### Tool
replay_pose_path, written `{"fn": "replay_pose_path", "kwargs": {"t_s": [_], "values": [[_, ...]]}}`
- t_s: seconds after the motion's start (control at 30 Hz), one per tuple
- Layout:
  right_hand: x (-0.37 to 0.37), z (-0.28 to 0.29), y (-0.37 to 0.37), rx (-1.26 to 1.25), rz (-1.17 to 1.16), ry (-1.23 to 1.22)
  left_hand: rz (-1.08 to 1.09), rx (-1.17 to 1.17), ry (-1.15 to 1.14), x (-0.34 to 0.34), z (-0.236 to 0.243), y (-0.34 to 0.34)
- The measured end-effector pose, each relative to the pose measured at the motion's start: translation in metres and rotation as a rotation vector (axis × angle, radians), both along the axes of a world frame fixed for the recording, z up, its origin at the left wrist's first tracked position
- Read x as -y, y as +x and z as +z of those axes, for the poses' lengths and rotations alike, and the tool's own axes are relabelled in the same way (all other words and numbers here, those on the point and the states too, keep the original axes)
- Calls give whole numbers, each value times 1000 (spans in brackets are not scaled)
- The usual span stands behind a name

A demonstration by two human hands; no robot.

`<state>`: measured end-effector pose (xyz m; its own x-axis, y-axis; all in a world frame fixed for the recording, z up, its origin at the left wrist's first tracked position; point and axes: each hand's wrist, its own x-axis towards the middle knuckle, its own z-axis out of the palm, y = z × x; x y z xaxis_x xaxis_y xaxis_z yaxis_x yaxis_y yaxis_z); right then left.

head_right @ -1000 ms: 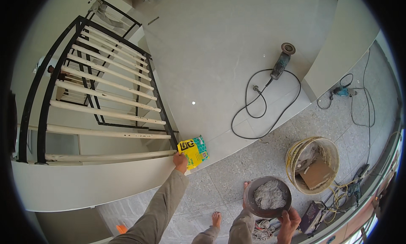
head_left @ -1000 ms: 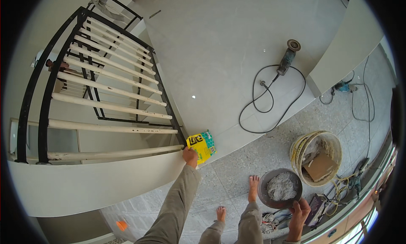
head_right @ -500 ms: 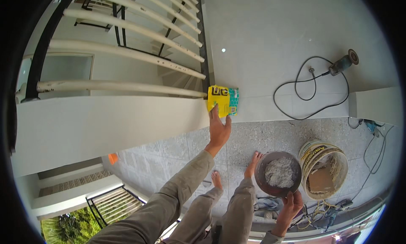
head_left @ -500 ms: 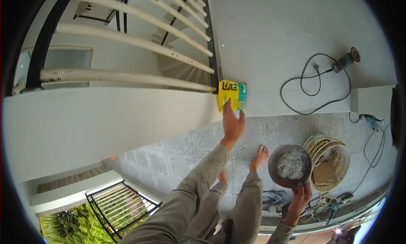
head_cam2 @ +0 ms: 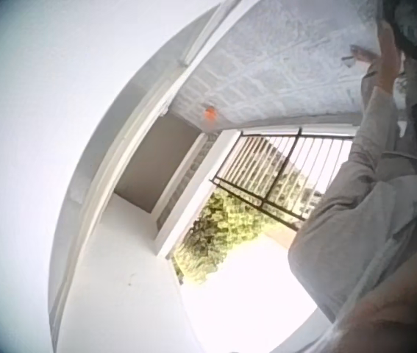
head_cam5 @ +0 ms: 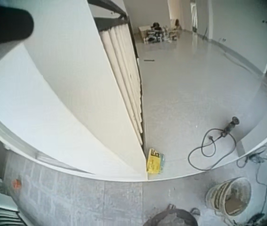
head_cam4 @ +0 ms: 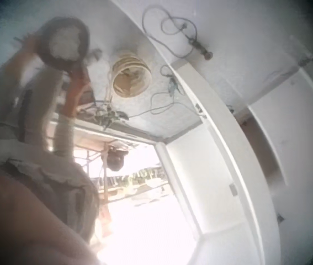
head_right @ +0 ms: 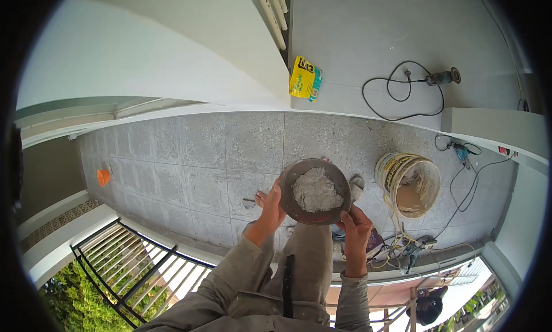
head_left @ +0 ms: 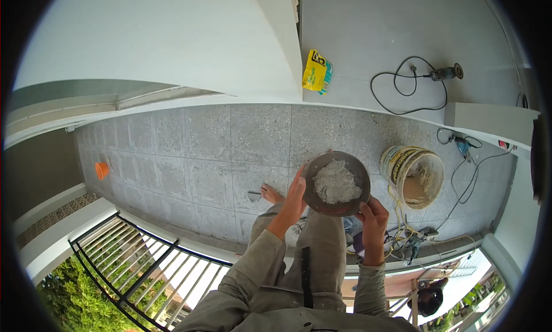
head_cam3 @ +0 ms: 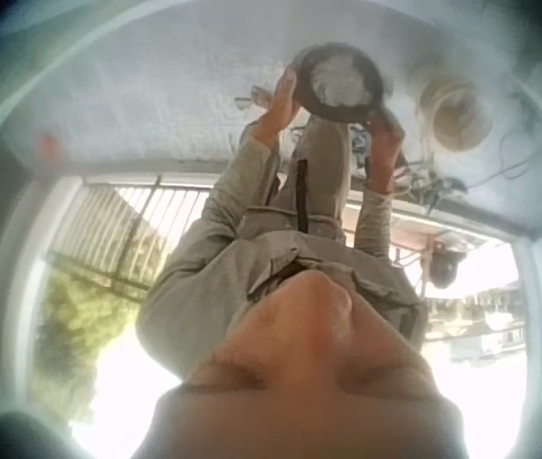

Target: The person scrapes excess material from floor tile joints and سپس mixes dry grout with water in a small dish using a trowel.

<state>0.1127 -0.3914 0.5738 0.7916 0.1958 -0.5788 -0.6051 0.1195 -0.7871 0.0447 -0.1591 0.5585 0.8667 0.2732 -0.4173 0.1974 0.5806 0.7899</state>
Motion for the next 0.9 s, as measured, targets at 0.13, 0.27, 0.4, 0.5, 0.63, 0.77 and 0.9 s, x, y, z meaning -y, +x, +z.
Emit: {"fn": "replay_pose_path", "kwargs": {"t_s": [0.13,0.27,0.4,0.5,0.63,0.77,0.9], "values": [[-44,19,-59,-28,128,-65,158,-76,137,-25,21,-73],[-96,47,-111,55,329,37,428,6,-1,-64,17,-159],[-113,88,-145,236,502,-64,529,19,108,-93,47,-207],[-105,84,-142,374,697,-347,561,139,-180,-113,113,-233],[-106,73,-139,452,904,-476,774,144,-365,-119,139,-296],[-107,-3,-62,696,1235,-535,979,236,-479,-131,163,-299],[-157,12,-36,1140,1549,-507,1148,386,-552,-138,167,-340]]}}
